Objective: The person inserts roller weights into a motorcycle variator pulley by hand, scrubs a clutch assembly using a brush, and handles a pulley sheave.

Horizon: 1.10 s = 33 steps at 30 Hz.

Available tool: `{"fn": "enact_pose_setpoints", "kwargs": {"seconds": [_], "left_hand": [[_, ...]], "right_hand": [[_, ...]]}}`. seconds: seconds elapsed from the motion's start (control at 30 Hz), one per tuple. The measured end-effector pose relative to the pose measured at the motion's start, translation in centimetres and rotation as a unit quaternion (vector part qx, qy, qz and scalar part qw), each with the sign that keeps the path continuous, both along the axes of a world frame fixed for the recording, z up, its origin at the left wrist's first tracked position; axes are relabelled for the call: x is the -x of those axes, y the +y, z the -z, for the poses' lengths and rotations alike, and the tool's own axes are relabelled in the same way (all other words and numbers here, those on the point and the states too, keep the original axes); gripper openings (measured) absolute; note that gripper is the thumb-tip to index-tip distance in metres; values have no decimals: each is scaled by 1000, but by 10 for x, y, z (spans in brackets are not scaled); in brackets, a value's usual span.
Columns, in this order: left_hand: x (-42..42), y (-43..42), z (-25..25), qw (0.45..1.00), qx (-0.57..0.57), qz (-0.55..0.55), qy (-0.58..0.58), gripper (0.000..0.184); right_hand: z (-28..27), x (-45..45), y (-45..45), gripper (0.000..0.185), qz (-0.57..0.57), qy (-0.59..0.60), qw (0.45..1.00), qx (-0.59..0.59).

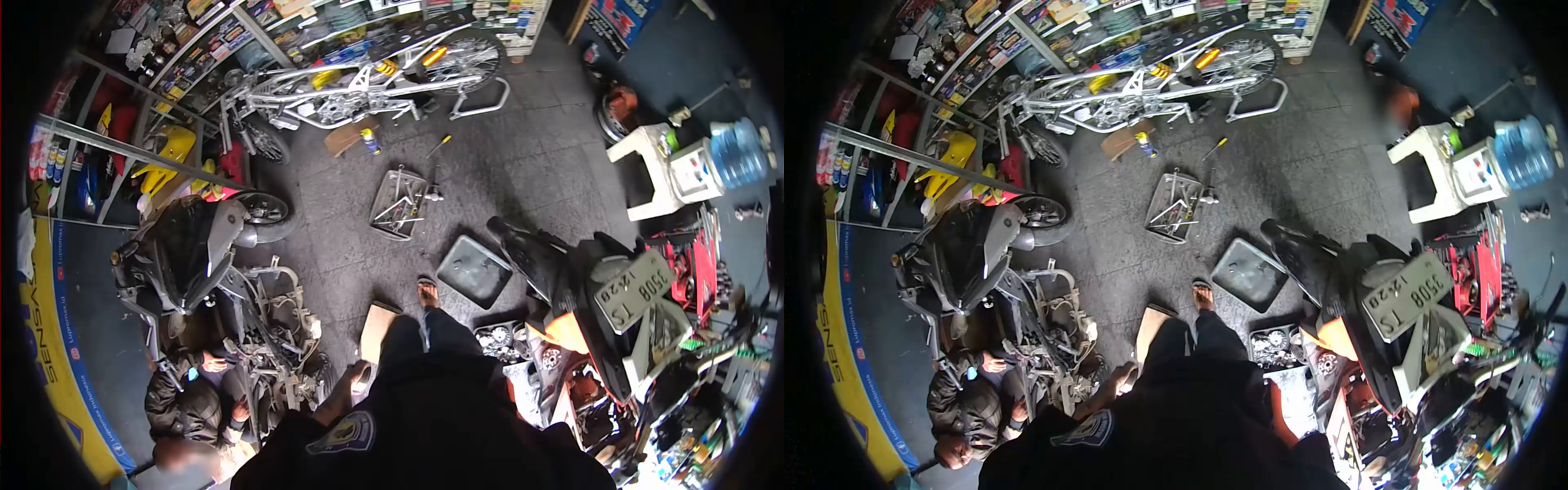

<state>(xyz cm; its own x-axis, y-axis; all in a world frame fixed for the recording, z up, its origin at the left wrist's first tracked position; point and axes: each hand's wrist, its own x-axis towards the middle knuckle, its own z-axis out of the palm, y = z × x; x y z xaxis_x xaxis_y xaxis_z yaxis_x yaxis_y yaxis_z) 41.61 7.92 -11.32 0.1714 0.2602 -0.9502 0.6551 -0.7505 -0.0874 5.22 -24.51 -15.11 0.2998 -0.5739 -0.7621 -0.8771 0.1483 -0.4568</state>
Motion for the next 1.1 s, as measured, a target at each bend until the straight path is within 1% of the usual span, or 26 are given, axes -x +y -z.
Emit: {"fn": "enact_pose_setpoints", "kwargs": {"seconds": [0.03,0.1,0.13,0.17,0.23,0.3,0.33,0.4,0.47,0.5,0.53,0.57,0.6,0.63,0.67,0.7,0.73,0.77,0.8,0.83,0.87,0.9,0.93,0.97,1.07,1.1], "left_hand": [[-17,-12,-4,999,-25,-23,-26,74],[-63,-25,9,995,46,50,-71,72],[-84,-33,10,995,46,53,-70,72],[-105,-41,11,980,110,145,-79,75],[-160,-114,-12,997,12,41,-59,83],[-203,-148,-2,989,56,100,-98,88],[-228,-179,-9,985,26,138,-100,90],[-267,-231,-10,980,45,163,-106,89],[-308,-265,25,977,64,175,-102,88],[-328,-286,36,961,112,228,-108,72],[-346,-293,54,885,218,390,-132,57],[-364,-302,78,701,313,604,-216,42],[-383,-313,96,458,412,679,-399,28],[-394,-371,130,614,281,718,-171,37],[-407,-413,117,662,260,689,-139,37],[-423,-461,107,726,280,616,-125,38],[-438,-506,90,798,305,509,-101,38],[-442,-539,68,866,341,359,-63,39],[-442,-573,51,903,345,254,-33,40],[-465,-615,61,934,240,262,-16,39],[-490,-661,85,950,138,281,1,40],[-511,-674,123,786,144,541,-263,41],[-513,-724,79,849,211,449,-182,46],[-516,-783,25,899,254,344,-98,50],[-530,-901,28,874,254,408,-67,50],[-519,-931,9,870,264,413,-61,47]], "right_hand": [[-7,-22,-7,35,19,1,1000,-19],[-19,-67,-32,34,57,-7,998,-37],[-26,-85,-41,34,74,-12,996,-41],[-32,-102,-52,34,89,-18,995,-42],[-40,-131,-71,33,114,-30,992,-37],[-47,-153,-87,33,134,-35,990,-30],[-48,-165,-96,32,145,-36,988,-26],[-47,-187,-118,32,164,-32,986,-18],[-36,-208,-141,31,180,-30,983,-9],[-30,-222,-157,31,183,-29,983,-3],[-21,-237,-176,30,186,-28,982,5],[-12,-256,-198,30,187,-29,982,13],[1,-275,-221,30,186,-32,982,25],[9,-293,-243,30,181,-30,982,37],[17,-310,-268,29,177,-29,983,50],[27,-331,-295,29,167,-35,983,70],[35,-345,-315,29,148,-43,984,89],[35,-352,-331,28,130,-48,985,104],[35,-360,-348,28,105,-72,983,131],[34,-367,-363,28,82,-103,977,167],[36,-372,-381,28,59,-131,966,216],[39,-381,-396,27,43,-146,952,268],[36,-387,-408,27,85,-138,952,260],[32,-397,-426,26,114,-128,945,279],[-5,-402,-466,24,144,4,890,433],[-33,-410,-480,24,515,-70,837,170]]}}
